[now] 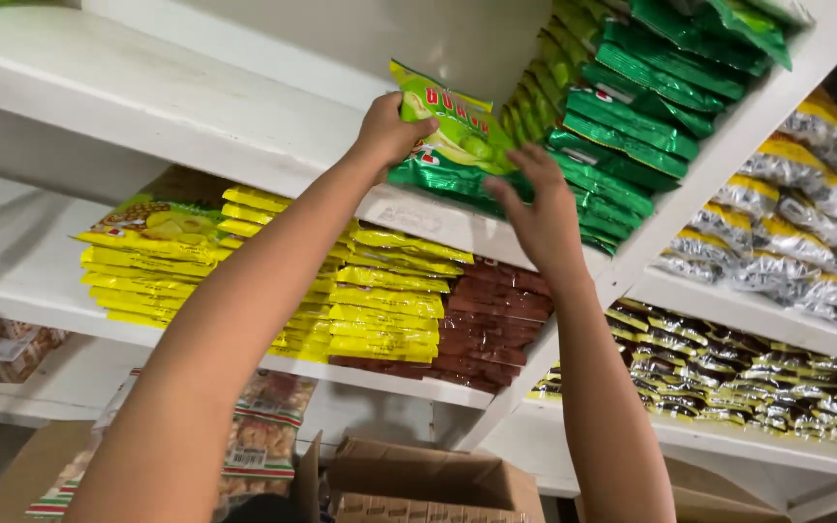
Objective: Take bags of candy from boxes and place them onto retail shelving.
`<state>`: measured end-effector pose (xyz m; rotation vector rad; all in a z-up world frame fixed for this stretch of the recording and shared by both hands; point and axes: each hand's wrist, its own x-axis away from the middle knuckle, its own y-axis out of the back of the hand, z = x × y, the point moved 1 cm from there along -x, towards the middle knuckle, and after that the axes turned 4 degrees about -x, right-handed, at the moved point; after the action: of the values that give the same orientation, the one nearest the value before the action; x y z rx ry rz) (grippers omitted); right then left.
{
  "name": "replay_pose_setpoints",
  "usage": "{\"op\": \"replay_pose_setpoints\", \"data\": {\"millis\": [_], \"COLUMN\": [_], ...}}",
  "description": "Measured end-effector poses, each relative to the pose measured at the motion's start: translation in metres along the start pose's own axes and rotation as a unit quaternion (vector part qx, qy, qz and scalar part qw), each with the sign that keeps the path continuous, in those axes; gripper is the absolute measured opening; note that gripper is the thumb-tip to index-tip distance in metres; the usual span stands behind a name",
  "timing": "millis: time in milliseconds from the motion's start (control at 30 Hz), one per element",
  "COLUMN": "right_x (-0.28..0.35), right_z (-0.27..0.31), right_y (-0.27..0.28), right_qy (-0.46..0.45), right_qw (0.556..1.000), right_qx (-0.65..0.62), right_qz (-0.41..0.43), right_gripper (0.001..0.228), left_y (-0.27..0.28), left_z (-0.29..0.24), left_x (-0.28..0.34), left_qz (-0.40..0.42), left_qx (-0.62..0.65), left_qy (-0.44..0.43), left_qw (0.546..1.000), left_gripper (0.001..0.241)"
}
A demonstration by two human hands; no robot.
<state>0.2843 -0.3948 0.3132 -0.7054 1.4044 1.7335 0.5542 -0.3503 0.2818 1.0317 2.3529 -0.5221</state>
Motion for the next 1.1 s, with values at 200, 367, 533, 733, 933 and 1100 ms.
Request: {"op": "replay_pose_setpoints", "data": {"millis": [200,367,533,733,933,1100], "right_x": [0.020,0.021,0.021,0.016,0.020,0.016], "right_z": [0.002,-0.005,-0.007,-0.015,-0.022,-0.019], "right_y": [-0.018,-0.023,-0.013,-0.010,-0.011,-0.013], "right_qy": [0.123,0.167,0.194,0.215,0.246,0.252], "right_qw": [0.960,0.937,0.931,0.903,0.888,0.873], "right_qx": [0.239,0.301,0.305,0.372,0.388,0.417], "right_qz": [0.074,0.053,0.042,0.008,-0.006,-0.013], "right_gripper": [0.042,0.027,0.026,0.016,0.015,0.005], "left_y": [0.011,0.025,0.039,0.040,0.044,0.053], "left_z": [0.032,-0.037,-0.089,-0.058,-0.085,-0.073], "left_x": [-0.042,0.020,0.104,0.098,0.114,0.121], "left_qz": [-0.037,-0.087,0.044,0.061,0.065,0.077], "left_qx": [-0.188,-0.429,-0.386,-0.421,-0.417,-0.454], "left_qy": [0.054,-0.237,-0.280,-0.281,-0.372,-0.388], "left_qw": [0.980,0.867,0.878,0.860,0.827,0.798], "left_gripper": [0.032,0.048,0.047,0.026,0.023,0.022]}}
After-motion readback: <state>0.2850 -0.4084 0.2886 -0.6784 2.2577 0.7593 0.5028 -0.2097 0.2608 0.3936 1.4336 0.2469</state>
